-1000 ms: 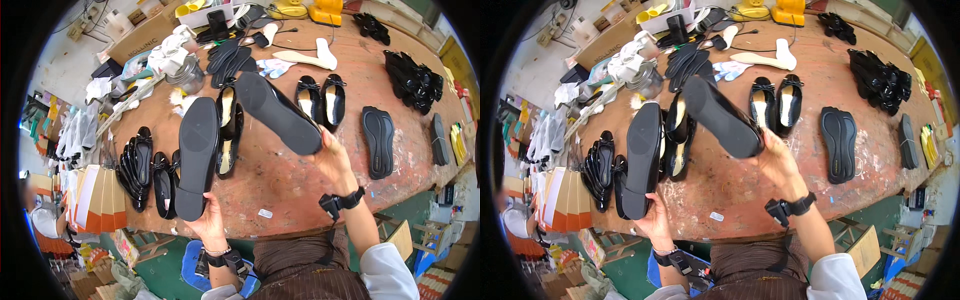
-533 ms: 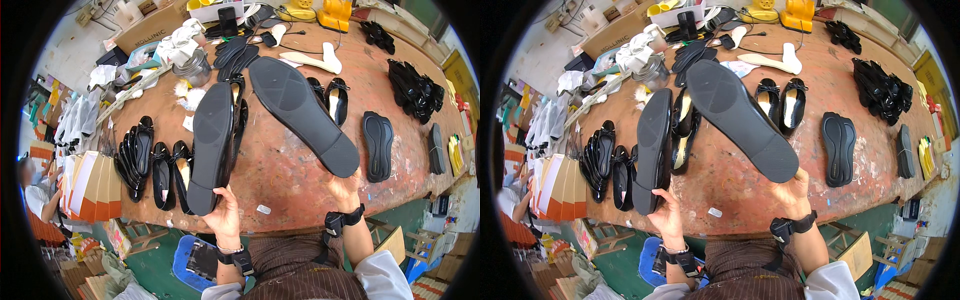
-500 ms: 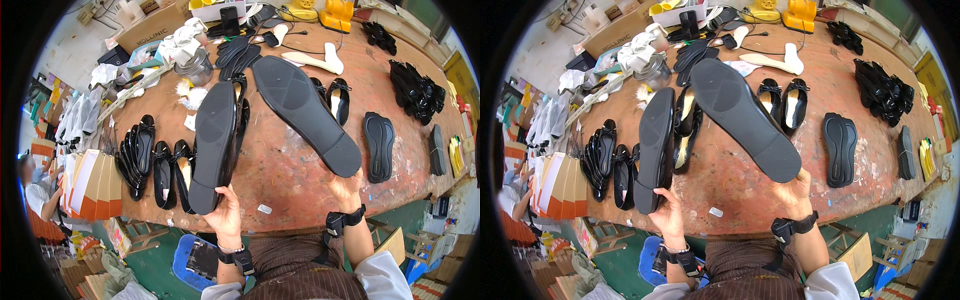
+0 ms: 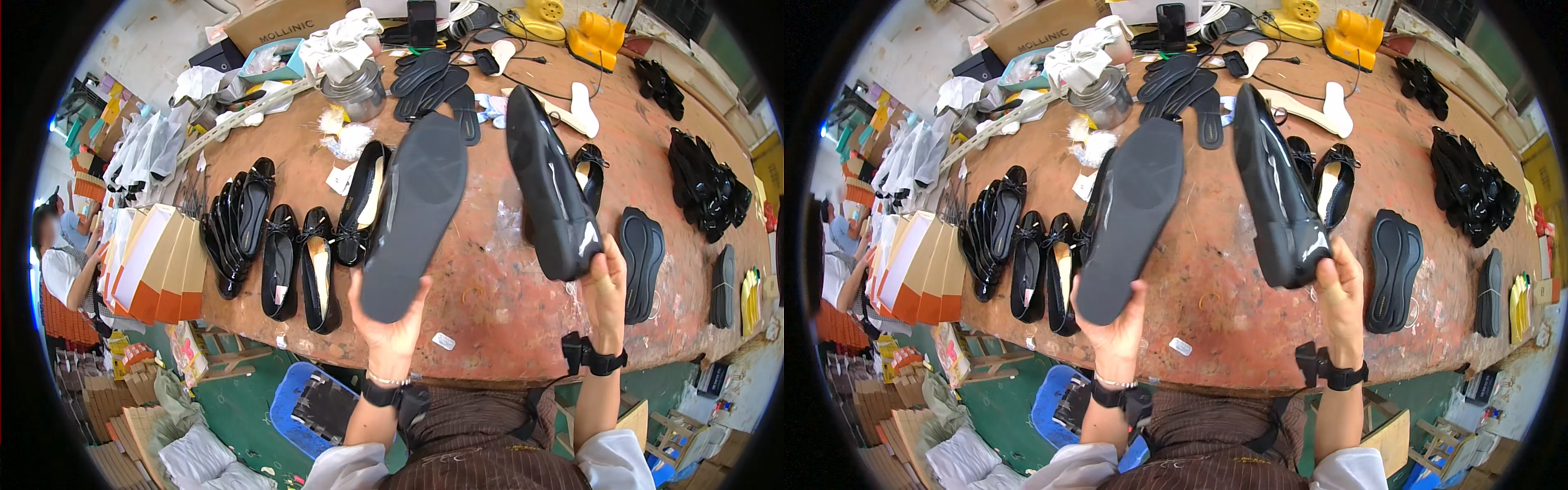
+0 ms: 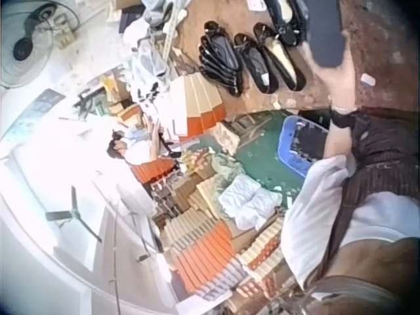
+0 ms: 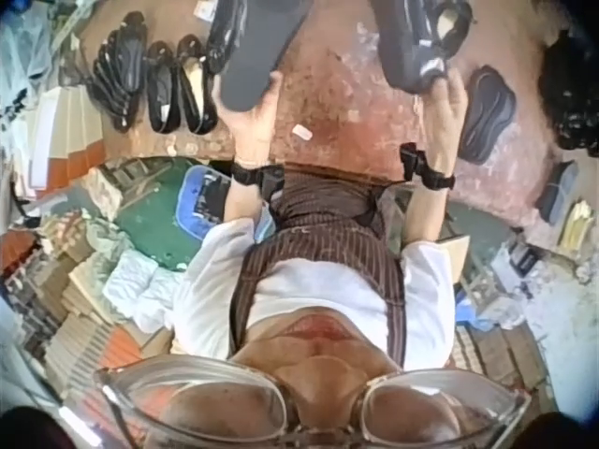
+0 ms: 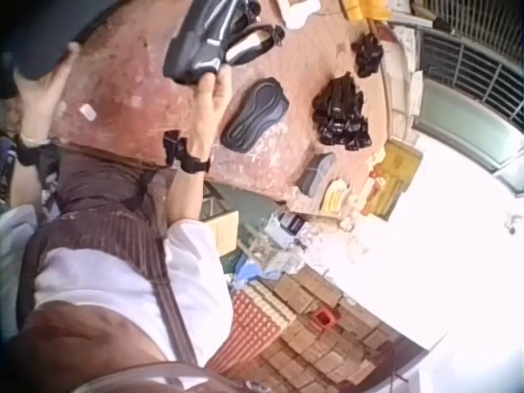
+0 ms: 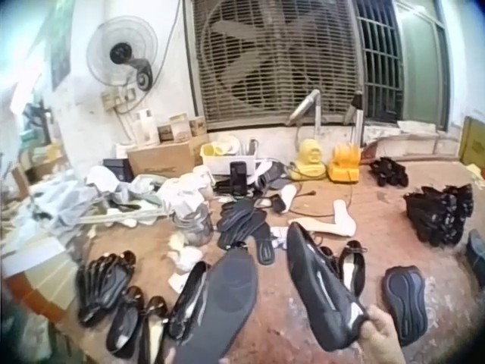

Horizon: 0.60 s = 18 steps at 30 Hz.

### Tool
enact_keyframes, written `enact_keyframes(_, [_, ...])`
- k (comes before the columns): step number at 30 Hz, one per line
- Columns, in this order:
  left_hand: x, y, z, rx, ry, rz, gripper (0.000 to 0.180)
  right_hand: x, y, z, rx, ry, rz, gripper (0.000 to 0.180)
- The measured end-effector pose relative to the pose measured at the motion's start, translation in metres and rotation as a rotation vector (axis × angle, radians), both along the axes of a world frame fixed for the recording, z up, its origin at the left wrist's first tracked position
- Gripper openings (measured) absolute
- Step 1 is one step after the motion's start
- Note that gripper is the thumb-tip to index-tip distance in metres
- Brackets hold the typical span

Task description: Attaching insoles to black patent leather loafers and preparing shoe boxes.

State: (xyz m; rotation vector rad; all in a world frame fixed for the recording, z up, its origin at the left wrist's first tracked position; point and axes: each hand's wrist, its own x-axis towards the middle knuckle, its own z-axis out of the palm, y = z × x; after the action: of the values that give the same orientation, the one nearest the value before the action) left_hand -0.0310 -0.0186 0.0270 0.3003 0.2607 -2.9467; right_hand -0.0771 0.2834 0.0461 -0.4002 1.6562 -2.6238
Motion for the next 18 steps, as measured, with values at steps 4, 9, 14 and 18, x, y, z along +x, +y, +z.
enact_keyframes(4, [-0.039,0.020,-0.012,-1.870,-0.167,-0.010,0.031,-0.027,-0.046,0.019,1.028,0.215,-0.398,0.017])
enact_keyframes(9, [-0.092,0.031,-0.016,-2.657,0.455,0.093,0.023,-0.040,-0.061,-0.015,1.328,0.380,-0.366,0.020])
enact_keyframes(14, [-0.152,-0.006,-0.005,-3.023,-0.055,0.499,0.033,-0.029,-0.074,-0.012,1.385,0.257,-0.300,0.020])
enact_keyframes(18, [-0.182,-0.031,-0.002,-3.056,-0.316,0.148,0.024,-0.014,-0.061,0.004,1.248,0.198,-0.306,0.022])
